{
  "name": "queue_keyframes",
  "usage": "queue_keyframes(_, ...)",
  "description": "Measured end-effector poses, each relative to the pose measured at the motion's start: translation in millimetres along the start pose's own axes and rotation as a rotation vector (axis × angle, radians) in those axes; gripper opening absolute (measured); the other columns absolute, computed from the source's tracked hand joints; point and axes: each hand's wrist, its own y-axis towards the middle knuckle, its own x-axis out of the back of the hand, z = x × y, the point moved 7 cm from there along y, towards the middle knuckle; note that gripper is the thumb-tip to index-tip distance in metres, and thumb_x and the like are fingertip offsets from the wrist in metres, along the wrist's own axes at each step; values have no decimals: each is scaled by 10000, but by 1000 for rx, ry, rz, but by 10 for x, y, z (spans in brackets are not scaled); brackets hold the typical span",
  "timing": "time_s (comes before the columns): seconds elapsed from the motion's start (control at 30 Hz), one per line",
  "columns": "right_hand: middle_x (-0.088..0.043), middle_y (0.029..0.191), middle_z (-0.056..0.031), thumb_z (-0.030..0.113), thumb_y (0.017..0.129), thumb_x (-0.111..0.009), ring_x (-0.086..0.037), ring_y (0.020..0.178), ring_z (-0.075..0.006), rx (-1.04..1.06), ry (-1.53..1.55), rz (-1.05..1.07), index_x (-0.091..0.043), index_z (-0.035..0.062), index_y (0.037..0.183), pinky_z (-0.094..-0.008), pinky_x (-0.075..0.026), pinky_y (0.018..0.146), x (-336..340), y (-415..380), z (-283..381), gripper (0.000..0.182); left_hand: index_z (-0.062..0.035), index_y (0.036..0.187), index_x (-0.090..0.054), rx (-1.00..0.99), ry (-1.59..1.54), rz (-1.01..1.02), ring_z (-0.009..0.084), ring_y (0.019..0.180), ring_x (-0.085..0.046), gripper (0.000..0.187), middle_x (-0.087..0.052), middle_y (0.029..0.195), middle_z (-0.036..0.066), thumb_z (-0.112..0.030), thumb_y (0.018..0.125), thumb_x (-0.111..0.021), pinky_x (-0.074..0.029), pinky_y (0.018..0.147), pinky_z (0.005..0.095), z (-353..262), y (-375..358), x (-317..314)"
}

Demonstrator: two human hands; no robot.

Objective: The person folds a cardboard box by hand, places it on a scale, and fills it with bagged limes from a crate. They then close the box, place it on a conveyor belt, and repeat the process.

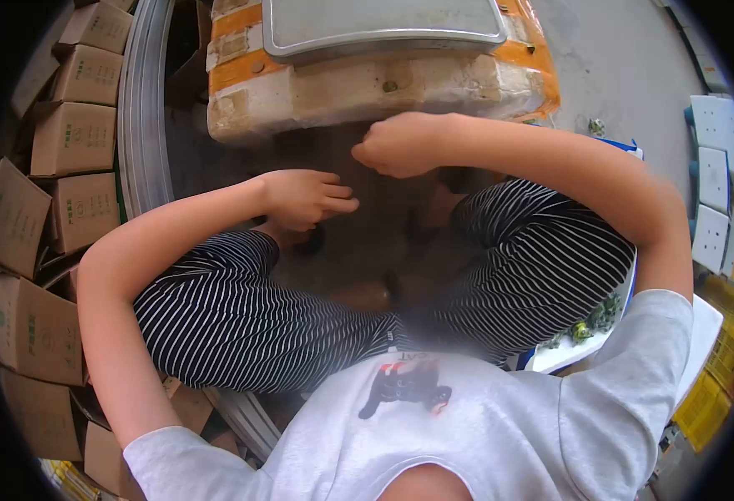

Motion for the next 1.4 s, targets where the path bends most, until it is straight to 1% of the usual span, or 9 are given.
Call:
queue_keyframes(0.03,-655,978,-191,227,893,-583,-642,984,-372,-100,-13,178,-612,24,1091,-446,-536,800,-298,99,-96,286,35,1056,-665,-9,-13,-32,252,1190,-504,425,-519,1274,119,-233,727,-644,-399,1017,417,6,-19,-58)
queue_keyframes(0.13,-622,1106,-200,336,881,-635,-628,1037,-366,-66,-1,50,-554,35,1204,-460,-533,807,-567,116,-293,449,40,1033,-678,-25,-48,-27,267,1246,-460,422,-498,1324,128,-232,711,-649,-363,1050,472,37,-42,-22)
queue_keyframes(0.17,-583,1150,-232,437,806,-714,-625,1041,-364,-71,2,133,-492,-14,1242,-450,-539,786,-541,120,-291,665,42,1029,-681,-29,-62,-13,270,1260,-447,426,-492,1338,128,-235,706,-651,-353,1056,489,32,-42,-25)
queue_keyframes(0.27,-563,1050,-218,464,717,-777,-663,879,-352,-104,-99,144,-480,-25,1186,-396,-551,664,-540,159,-181,741,10,869,-727,-70,-71,-169,258,1241,-442,361,-518,1298,107,-264,638,-685,-328,1057,485,-13,-77,-8)
queue_keyframes(0.37,-552,1016,-206,523,642,-805,-661,842,-325,-138,-190,50,-476,-22,1153,-355,-548,633,-677,196,-183,816,15,926,-718,-145,-108,-208,250,1247,-440,398,-555,1250,103,-269,649,-686,-323,1062,483,-74,-88,-15)
queue_keyframes(0.67,-533,1025,-128,549,568,-824,-626,769,-242,-186,-324,-81,-450,8,1147,-290,-537,587,-689,91,-114,877,23,1063,-667,-144,-73,-219,216,1213,-464,514,-599,1192,71,-314,675,-689,-332,1055,477,-42,-57,43)
queue_keyframes(0.97,-534,1006,-143,484,573,-836,-648,785,-282,-187,-266,-90,-451,1,1123,-319,-547,590,-713,131,-167,827,69,1136,-621,-137,-327,-181,248,1140,-520,580,-611,1024,134,-245,652,-680,-413,963,441,3,-5,61)
queue_keyframes(1.27,-540,1001,-172,389,603,-850,-667,798,-329,-156,-168,-66,-451,1,1083,-369,-558,615,-674,146,-194,735,29,1094,-544,354,-460,-326,292,1005,-518,430,-517,991,141,-178,741,-674,-554,688,365,82,175,75)
queue_keyframes(1.4,-545,994,-181,365,613,-850,-674,780,-334,-143,-171,-69,-454,-1,1075,-364,-558,610,-675,152,-199,710,14,1122,-505,452,-387,-342,297,986,-535,409,-529,973,150,-126,769,-656,-550,683,369,49,257,6)
